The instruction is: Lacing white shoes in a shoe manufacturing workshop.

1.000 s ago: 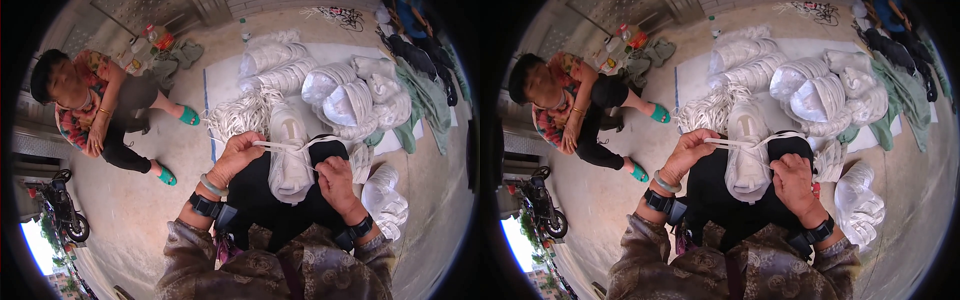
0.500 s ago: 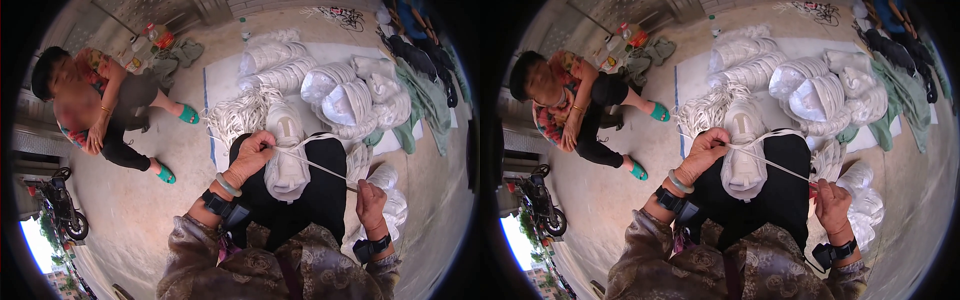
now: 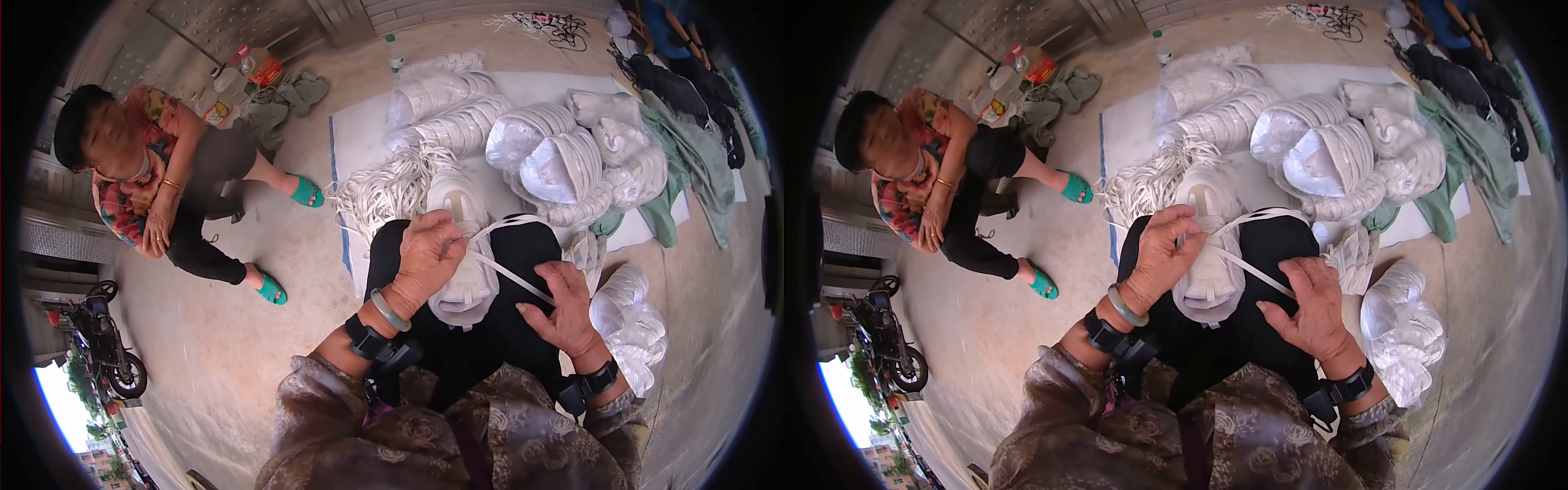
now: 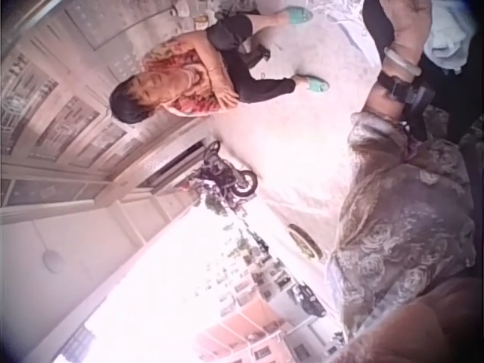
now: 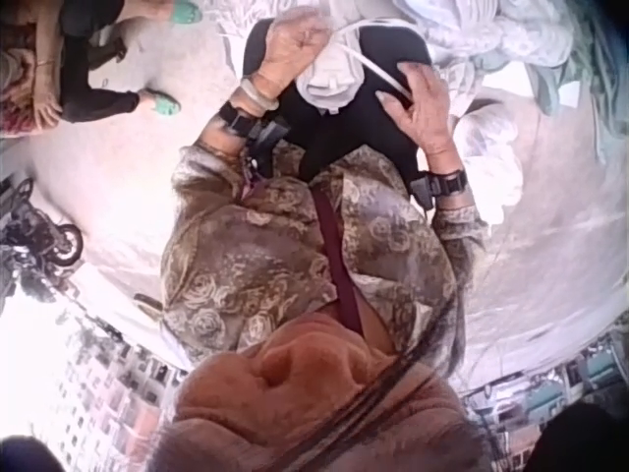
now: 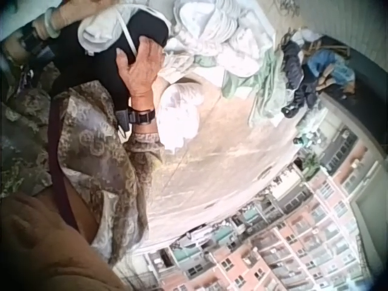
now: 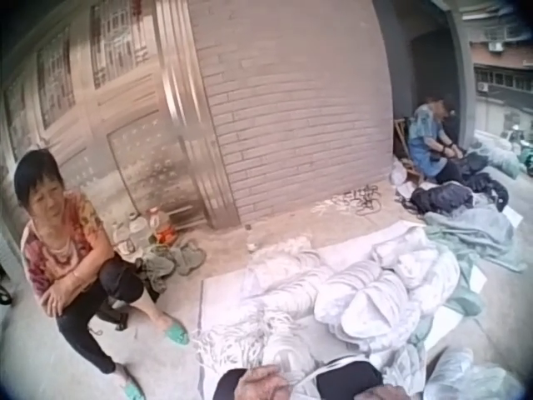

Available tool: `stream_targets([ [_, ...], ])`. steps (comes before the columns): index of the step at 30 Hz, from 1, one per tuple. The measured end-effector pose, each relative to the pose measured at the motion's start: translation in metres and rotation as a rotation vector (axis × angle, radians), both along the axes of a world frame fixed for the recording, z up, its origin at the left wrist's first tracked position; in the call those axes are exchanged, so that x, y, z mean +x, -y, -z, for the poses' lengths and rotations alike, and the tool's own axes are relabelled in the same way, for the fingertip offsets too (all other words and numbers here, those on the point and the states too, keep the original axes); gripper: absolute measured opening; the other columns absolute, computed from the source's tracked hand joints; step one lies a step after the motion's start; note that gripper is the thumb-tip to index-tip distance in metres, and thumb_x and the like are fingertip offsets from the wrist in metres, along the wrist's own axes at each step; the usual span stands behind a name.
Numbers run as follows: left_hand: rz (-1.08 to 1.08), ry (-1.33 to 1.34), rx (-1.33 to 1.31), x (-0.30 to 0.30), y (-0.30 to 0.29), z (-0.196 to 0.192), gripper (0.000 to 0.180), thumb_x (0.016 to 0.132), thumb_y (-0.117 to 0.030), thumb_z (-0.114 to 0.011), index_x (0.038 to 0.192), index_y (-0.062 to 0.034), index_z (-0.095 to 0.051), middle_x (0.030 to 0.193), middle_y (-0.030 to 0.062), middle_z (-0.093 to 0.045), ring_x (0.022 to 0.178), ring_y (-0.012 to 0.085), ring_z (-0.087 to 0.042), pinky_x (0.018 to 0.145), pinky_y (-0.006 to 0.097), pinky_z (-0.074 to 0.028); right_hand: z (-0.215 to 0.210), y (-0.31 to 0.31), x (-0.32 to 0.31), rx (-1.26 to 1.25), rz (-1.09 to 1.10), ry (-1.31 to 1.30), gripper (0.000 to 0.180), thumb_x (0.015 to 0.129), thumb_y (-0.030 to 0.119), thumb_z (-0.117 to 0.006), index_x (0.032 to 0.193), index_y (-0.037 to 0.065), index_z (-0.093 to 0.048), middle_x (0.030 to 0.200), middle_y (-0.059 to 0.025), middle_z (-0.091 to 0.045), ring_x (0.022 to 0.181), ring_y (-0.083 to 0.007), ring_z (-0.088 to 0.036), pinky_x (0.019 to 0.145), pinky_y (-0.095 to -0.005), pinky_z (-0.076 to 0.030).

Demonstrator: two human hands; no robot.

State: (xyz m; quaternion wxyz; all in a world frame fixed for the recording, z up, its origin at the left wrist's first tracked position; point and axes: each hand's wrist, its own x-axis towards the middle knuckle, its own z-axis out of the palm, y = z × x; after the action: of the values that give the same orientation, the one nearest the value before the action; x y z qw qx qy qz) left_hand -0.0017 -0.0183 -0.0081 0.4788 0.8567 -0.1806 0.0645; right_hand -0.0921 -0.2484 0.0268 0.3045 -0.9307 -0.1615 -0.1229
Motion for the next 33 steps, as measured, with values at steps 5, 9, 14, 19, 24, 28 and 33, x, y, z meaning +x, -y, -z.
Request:
stream_targets([
  [5,0.06,0.158,0.306,0.0,0.022,-0.001,0.012,0.063,-0.011,-0.069,0.076,-0.0109,-0.067,0.112,0.0123,-0.057,0.107,0.0325,-0.048,0.087,0.042,-0.037,0.0,-0.052,0.049,-0.174,-0.059,-0.246,0.069,0.064,0.029,-0.072,0.117,-0.005,-0.044,0.102,-0.0169,-0.057,0.094,-0.0322,-0.055,0.081,-0.0408,-0.042],
  [9,0.04,0.16,0.347,-0.003,0.02,0.002,0.011,0.062,-0.011,-0.065,0.072,-0.0114,-0.066,0.118,0.0145,-0.054,0.11,0.0365,-0.044,0.089,0.047,-0.034,0.012,-0.056,0.064,-0.153,-0.123,-0.182,0.061,0.066,0.021,-0.072,0.113,-0.005,-0.044,0.093,-0.0147,-0.059,0.085,-0.0302,-0.06,0.071,-0.0367,-0.049],
  [14,-0.007,0.155,0.423,-0.006,0.03,0.005,0.011,0.063,-0.014,-0.063,0.072,-0.0084,-0.063,0.121,0.014,-0.05,0.111,0.0352,-0.042,0.088,0.045,-0.034,0.028,-0.05,0.062,-0.058,-0.094,-0.224,0.054,0.066,0.011,-0.067,0.113,-0.006,-0.047,0.085,-0.0159,-0.061,0.078,-0.0309,-0.062,0.068,-0.0368,-0.049],
  [19,-0.011,0.167,0.46,-0.007,0.052,0.012,0.019,0.063,-0.018,-0.062,0.076,-0.0041,-0.065,0.123,0.0135,-0.047,0.105,0.0315,-0.042,0.082,0.04,-0.033,0.044,-0.038,0.058,-0.203,-0.043,-0.294,0.042,0.068,0.009,-0.061,0.104,-0.008,-0.047,0.083,-0.0197,-0.061,0.076,-0.0361,-0.061,0.066,-0.0428,-0.05],
  [24,-0.054,0.151,0.467,-0.006,0.046,0.013,0.019,0.065,-0.019,-0.062,0.078,-0.005,-0.065,0.123,0.0129,-0.047,0.105,0.0303,-0.042,0.081,0.04,-0.033,0.036,-0.057,0.069,-0.183,-0.014,-0.335,0.026,0.073,0.013,-0.061,0.09,-0.002,-0.049,0.079,-0.0213,-0.061,0.075,-0.0385,-0.061,0.067,-0.0452,-0.049],
  [28,-0.017,0.126,0.5,-0.005,0.044,0.015,0.022,0.066,-0.02,-0.062,0.085,-0.007,-0.065,0.125,0.0106,-0.046,0.107,0.0294,-0.042,0.081,0.042,-0.036,0.037,-0.051,0.073,-0.154,0.02,-0.323,0.023,0.071,0.012,-0.062,0.085,-0.001,-0.05,0.074,-0.0217,-0.061,0.073,-0.0394,-0.06,0.068,-0.0463,-0.048],
  [33,0.063,0.186,0.6,-0.004,0.045,0.016,0.024,0.071,-0.018,-0.059,0.091,-0.0079,-0.066,0.122,0.0099,-0.048,0.108,0.0328,-0.042,0.075,0.046,-0.045,0.03,-0.048,0.074,-0.184,-0.038,-0.342,0.021,0.068,0.007,-0.062,0.084,-0.001,-0.052,0.074,-0.0228,-0.061,0.073,-0.0403,-0.06,0.067,-0.0475,-0.047],
])
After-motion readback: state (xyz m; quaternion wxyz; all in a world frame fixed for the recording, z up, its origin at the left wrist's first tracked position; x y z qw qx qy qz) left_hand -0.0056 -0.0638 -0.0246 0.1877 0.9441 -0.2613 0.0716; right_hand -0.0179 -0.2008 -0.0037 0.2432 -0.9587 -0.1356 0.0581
